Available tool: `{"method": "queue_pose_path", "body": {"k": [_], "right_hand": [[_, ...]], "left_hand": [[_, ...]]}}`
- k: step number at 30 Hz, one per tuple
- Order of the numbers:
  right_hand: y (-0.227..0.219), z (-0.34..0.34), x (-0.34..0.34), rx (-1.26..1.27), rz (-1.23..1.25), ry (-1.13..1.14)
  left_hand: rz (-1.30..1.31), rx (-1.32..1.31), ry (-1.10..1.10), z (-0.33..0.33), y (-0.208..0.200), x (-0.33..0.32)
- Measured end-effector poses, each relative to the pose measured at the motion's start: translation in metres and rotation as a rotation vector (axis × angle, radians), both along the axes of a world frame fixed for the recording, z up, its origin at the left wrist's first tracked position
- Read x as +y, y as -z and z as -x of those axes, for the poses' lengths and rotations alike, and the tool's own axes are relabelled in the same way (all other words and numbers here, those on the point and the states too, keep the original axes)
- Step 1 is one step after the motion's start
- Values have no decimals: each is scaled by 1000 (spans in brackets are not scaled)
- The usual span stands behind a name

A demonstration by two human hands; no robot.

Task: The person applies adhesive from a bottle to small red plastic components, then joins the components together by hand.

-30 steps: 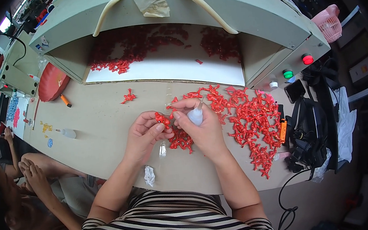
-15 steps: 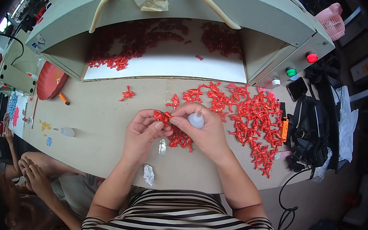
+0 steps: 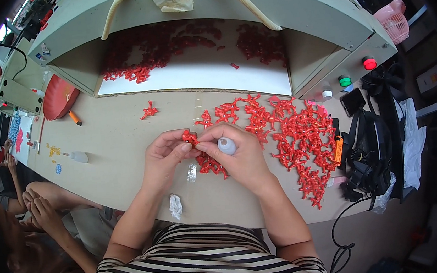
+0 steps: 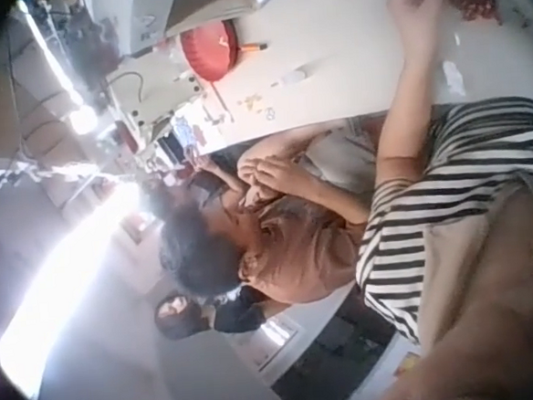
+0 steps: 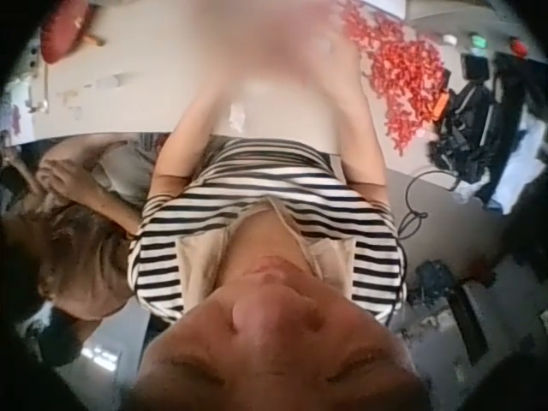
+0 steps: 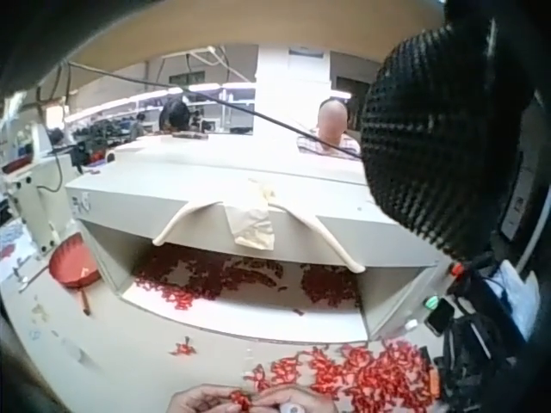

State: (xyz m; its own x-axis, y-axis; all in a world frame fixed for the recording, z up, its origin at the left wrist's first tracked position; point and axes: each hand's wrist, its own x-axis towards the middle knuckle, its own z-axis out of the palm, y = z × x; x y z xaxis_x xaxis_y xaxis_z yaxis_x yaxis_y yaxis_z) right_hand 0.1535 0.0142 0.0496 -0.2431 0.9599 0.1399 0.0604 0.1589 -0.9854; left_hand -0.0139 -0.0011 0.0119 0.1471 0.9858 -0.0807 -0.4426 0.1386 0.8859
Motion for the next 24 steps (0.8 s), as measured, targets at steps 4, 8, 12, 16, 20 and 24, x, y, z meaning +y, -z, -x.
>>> {"method": "queue_pose_path", "body": {"k": [4, 8, 12, 16, 20, 24], "right_hand": [[5, -1, 1, -28, -108, -6], [10, -3, 3, -24, -82, 7], [9, -3, 3, -58, -120, -8], [10, -3, 4, -66, -105, -23], [14, -2, 5, -57, -130, -12], [16, -2, 5, -39, -106, -8]], "left_hand": [[-10, 15, -4, -1, 0, 0], [-5, 15, -2, 0, 2, -1], [-33, 32, -5, 3, 6, -1], [-9, 11, -19, 2, 4, 0], [11, 21, -17, 4, 2, -1], [4, 25, -7, 4, 1, 0]]}}
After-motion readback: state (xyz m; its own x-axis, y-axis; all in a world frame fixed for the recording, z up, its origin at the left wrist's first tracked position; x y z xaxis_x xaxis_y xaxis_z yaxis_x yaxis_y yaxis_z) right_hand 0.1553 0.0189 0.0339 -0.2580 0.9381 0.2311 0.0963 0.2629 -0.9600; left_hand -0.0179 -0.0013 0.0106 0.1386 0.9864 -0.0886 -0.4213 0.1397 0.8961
